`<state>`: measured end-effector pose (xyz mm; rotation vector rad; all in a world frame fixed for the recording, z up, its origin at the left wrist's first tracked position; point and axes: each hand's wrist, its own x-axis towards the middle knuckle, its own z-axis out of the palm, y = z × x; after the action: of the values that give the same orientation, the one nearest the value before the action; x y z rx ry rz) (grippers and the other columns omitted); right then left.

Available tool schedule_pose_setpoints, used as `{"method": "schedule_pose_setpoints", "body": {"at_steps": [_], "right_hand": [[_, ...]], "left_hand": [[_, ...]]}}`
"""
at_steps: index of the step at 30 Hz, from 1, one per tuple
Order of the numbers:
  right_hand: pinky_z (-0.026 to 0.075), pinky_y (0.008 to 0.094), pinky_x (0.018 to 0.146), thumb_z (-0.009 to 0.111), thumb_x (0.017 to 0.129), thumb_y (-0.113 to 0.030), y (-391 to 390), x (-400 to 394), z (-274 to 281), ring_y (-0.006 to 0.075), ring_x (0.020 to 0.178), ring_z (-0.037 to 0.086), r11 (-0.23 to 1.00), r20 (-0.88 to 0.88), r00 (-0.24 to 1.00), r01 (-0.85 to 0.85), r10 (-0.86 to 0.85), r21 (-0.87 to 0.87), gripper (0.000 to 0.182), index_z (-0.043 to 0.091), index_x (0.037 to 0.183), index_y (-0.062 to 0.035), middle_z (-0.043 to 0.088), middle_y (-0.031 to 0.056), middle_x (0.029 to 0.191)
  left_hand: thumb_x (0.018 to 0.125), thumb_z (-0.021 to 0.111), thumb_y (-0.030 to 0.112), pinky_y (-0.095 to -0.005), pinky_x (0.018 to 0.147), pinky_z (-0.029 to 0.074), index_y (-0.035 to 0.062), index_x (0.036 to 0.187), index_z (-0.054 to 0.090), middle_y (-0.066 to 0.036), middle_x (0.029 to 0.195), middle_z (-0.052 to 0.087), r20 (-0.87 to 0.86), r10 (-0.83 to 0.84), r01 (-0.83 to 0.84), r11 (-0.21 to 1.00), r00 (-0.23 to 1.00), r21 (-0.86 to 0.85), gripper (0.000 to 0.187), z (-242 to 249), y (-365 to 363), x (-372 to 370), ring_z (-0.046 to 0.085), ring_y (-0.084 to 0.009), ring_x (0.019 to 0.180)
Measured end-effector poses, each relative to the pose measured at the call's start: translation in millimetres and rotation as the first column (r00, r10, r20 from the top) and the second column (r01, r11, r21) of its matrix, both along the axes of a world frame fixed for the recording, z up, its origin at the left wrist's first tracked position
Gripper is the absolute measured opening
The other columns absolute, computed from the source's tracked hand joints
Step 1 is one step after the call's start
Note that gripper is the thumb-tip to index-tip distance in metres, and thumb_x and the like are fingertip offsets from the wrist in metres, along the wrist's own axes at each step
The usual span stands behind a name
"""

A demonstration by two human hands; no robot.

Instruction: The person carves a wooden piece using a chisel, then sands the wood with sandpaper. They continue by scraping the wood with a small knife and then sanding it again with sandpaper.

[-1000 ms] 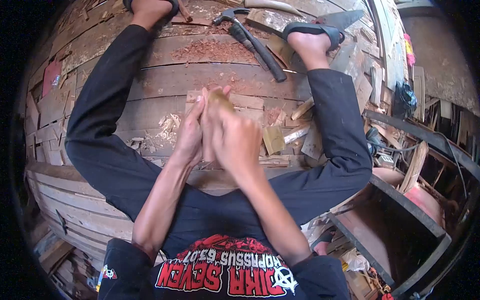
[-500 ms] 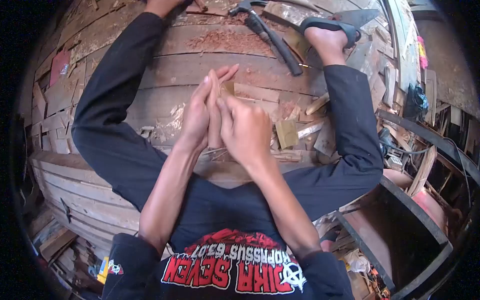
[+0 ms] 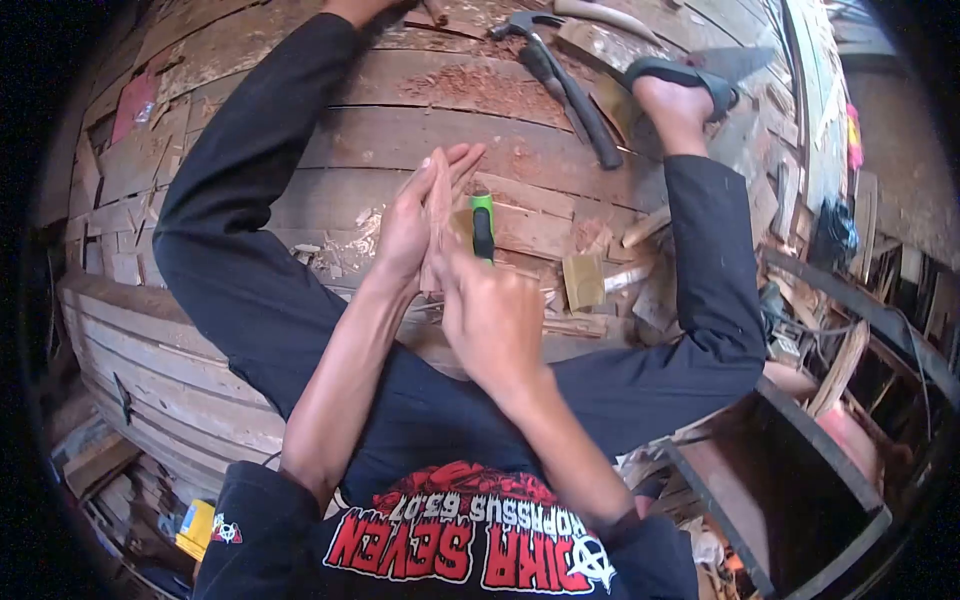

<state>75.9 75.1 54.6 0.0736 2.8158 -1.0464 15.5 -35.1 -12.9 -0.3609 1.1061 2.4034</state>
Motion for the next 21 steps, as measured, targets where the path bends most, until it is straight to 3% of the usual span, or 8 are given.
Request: {"method": "schedule_pose_setpoints", "body": {"at_steps": [2, 6, 7, 10, 11, 14, 17, 21], "right_hand": [[0.05, 0.0468, 0.062, 0.063, 0.098, -0.009, -3, 8, 2, 0.0401, 0.065, 0.068, 0.989, 0.103, 0.992, 0.08, -0.067, -0.124, 0.016, 0.075, 0.097, 0.0016, 0.063, 0.0261, 0.071], [0.054, 0.0535, 0.065, 0.063, 0.093, -0.011, -2, 15, 2, 0.0433, 0.069, 0.07, 0.998, -0.014, 0.999, 0.05, -0.05, -0.05, 0.013, 0.075, 0.095, -0.0058, 0.068, 0.0235, 0.073], [0.054, 0.0539, 0.066, 0.064, 0.093, -0.011, -7, 23, 4, 0.0437, 0.069, 0.07, 0.994, -0.045, 0.997, 0.055, -0.06, -0.089, 0.013, 0.075, 0.096, -0.0048, 0.068, 0.0238, 0.073], [0.053, 0.0541, 0.066, 0.066, 0.091, -0.01, 7, 1, 2, 0.0439, 0.069, 0.07, 0.982, 0.055, 0.991, 0.131, -0.125, -0.133, 0.015, 0.076, 0.101, -0.0049, 0.068, 0.0246, 0.073], [0.053, 0.054, 0.066, 0.067, 0.091, -0.01, 10, -1, 2, 0.0439, 0.069, 0.07, 0.978, 0.096, 0.986, 0.148, -0.134, -0.149, 0.016, 0.076, 0.102, -0.0049, 0.068, 0.025, 0.074], [0.052, 0.0519, 0.063, 0.068, 0.095, -0.014, -2, 24, 1, 0.0443, 0.069, 0.069, 0.988, -0.098, 0.989, 0.094, -0.106, -0.123, 0.015, 0.077, 0.103, -0.0047, 0.066, 0.0262, 0.074], [0.052, 0.0508, 0.062, 0.068, 0.094, -0.013, 16, -3, -26, 0.0428, 0.069, 0.07, 0.952, 0.063, 0.98, 0.197, -0.188, -0.233, 0.014, 0.077, 0.102, -0.0051, 0.066, 0.0253, 0.074], [0.052, 0.0499, 0.059, 0.064, 0.096, -0.014, 7, 18, -18, 0.0431, 0.069, 0.069, 0.961, -0.02, 0.985, 0.162, -0.171, -0.225, 0.014, 0.073, 0.092, -0.0038, 0.067, 0.0258, 0.076]], "left_hand": [[0.116, 0.029, 0.029, -0.041, 0.13, 0.024, -0.0111, 0.153, 0.033, -0.026, 0.16, 0.044, -0.009, -0.052, 0.05, 0.988, 0.999, -0.149, 0.055, 0, -3, 9, 0.036, -0.0316, 0.154], [0.116, 0.027, 0.029, -0.0418, 0.129, 0.025, -0.0105, 0.152, 0.038, -0.026, 0.16, 0.044, 0.0, -0.006, 0.006, 0.999, 1.0, 0.043, 0.054, -8, 1, 2, 0.037, -0.033, 0.154], [0.116, 0.027, 0.03, -0.0401, 0.128, 0.027, -0.0102, 0.151, 0.04, -0.025, 0.16, 0.045, -0.019, -0.063, 0.061, 0.995, 0.998, -0.081, 0.054, -7, 1, 4, 0.038, -0.0324, 0.153], [0.117, 0.034, 0.036, -0.0375, 0.123, 0.035, -0.0096, 0.145, 0.049, -0.023, 0.154, 0.053, 0.097, -0.056, 0.061, 0.997, 0.994, -0.047, 0.055, 8, 20, 21, 0.047, -0.0285, 0.147], [0.117, 0.032, 0.037, -0.0374, 0.123, 0.036, -0.0086, 0.146, 0.047, -0.022, 0.153, 0.054, -0.014, -0.078, 0.076, 0.991, 0.997, -0.11, 0.056, 1, 17, 15, 0.047, -0.029, 0.147], [0.117, 0.032, 0.037, -0.0387, 0.124, 0.035, -0.0087, 0.148, 0.043, -0.022, 0.152, 0.055, 0.067, 0.03, -0.03, 1.0, 0.997, 0.002, 0.057, -2, 10, 17, 0.046, -0.0289, 0.147], [0.117, 0.033, 0.037, -0.0381, 0.124, 0.034, -0.0079, 0.15, 0.041, -0.021, 0.153, 0.055, 0.098, -0.037, 0.033, 0.999, 0.995, 0.039, 0.056, -8, 15, 25, 0.046, -0.0266, 0.147], [0.116, 0.031, 0.034, -0.0377, 0.125, 0.031, -0.0066, 0.152, 0.037, -0.022, 0.158, 0.048, 0.037, -0.065, 0.066, 0.997, 0.997, -0.031, 0.055, -2, 12, 12, 0.043, -0.0271, 0.149]]}}
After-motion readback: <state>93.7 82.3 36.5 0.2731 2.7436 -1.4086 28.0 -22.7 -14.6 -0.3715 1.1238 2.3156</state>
